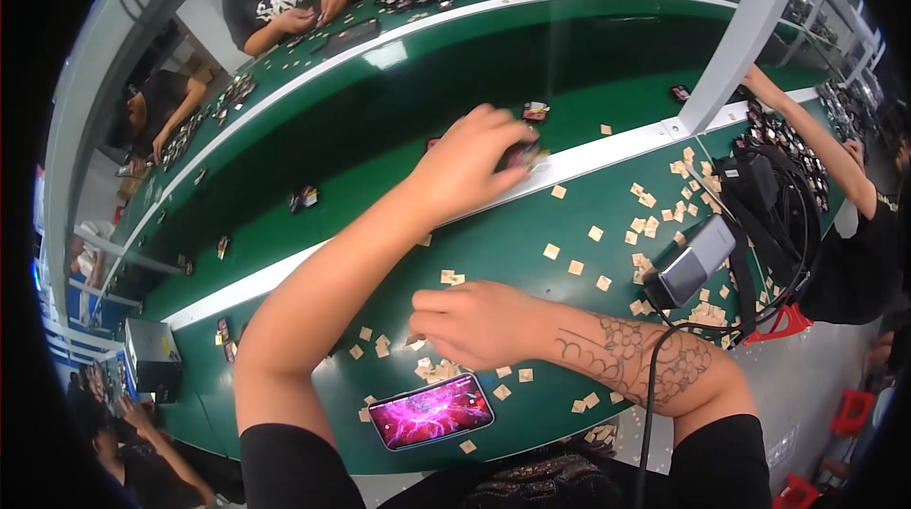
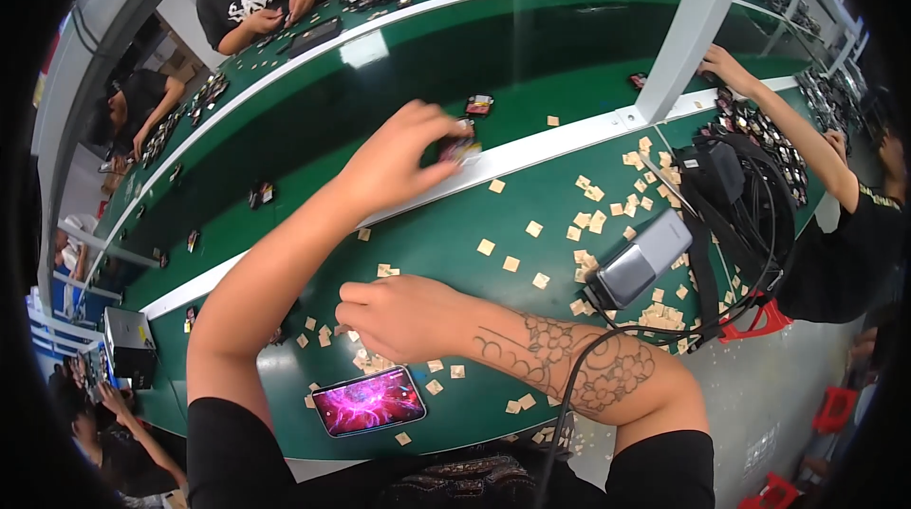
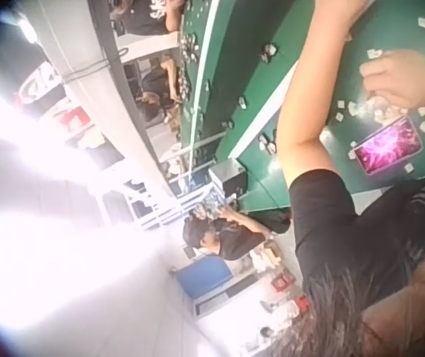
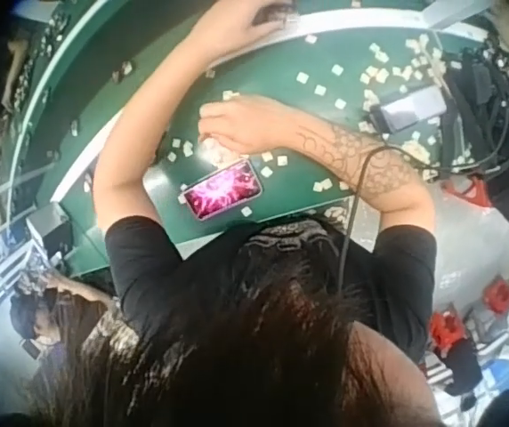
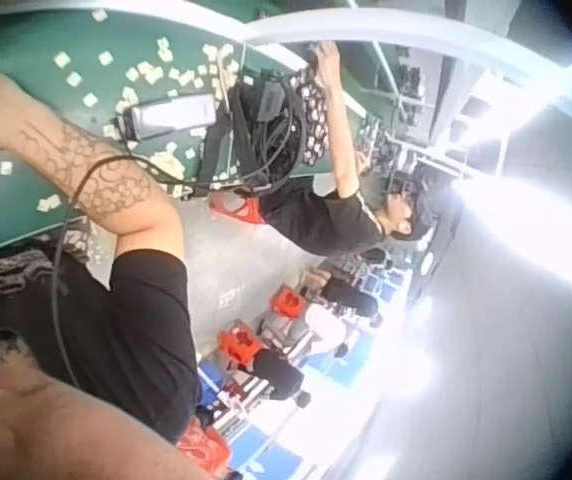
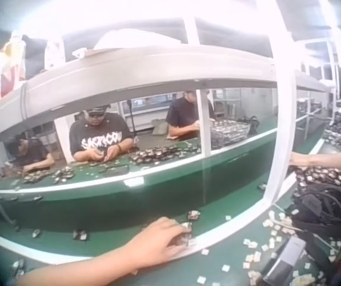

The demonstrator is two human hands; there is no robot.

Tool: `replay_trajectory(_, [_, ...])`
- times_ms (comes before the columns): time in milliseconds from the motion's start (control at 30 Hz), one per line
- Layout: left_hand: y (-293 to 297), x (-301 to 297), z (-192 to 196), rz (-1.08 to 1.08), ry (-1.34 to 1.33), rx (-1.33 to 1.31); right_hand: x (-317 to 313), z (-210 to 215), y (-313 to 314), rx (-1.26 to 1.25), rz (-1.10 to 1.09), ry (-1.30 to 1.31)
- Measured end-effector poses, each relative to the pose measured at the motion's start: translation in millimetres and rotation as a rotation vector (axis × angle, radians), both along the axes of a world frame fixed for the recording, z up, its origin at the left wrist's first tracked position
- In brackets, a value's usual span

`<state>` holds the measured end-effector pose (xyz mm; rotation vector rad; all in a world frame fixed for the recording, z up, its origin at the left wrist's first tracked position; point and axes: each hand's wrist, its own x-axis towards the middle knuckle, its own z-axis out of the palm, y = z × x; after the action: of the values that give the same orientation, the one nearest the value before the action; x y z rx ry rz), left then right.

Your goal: Applying small square stickers or labels to electronic modules on an assembly line.

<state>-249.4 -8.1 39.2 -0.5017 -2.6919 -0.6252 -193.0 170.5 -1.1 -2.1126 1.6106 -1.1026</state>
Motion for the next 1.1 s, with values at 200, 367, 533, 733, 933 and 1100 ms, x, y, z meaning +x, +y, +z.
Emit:
replay_trajectory(200, [-14, 179, -18, 0.247, -0.237, 0.156, 12, 4, -5, -0.243, -0.175, -0.117])
replay_trajectory(367, [2, 235, -22, 0.356, -0.194, 0.221, 1, 14, 0, 0.181, -0.087, 0.060])
replay_trajectory(533, [1, 253, -39, 0.361, -0.182, 0.330, 9, 31, -4, 0.248, -0.153, 0.325])
replay_trajectory(733, [2, 254, -41, 0.380, -0.128, 0.334, 21, 34, -6, 0.197, -0.202, 0.581])
replay_trajectory(933, [2, 255, -42, 0.386, -0.115, 0.331, 7, 49, -1, 0.290, -0.159, 0.448])
replay_trajectory(1100, [4, 255, -41, 0.400, -0.100, 0.304, 12, 44, -2, 0.259, -0.198, 0.363])
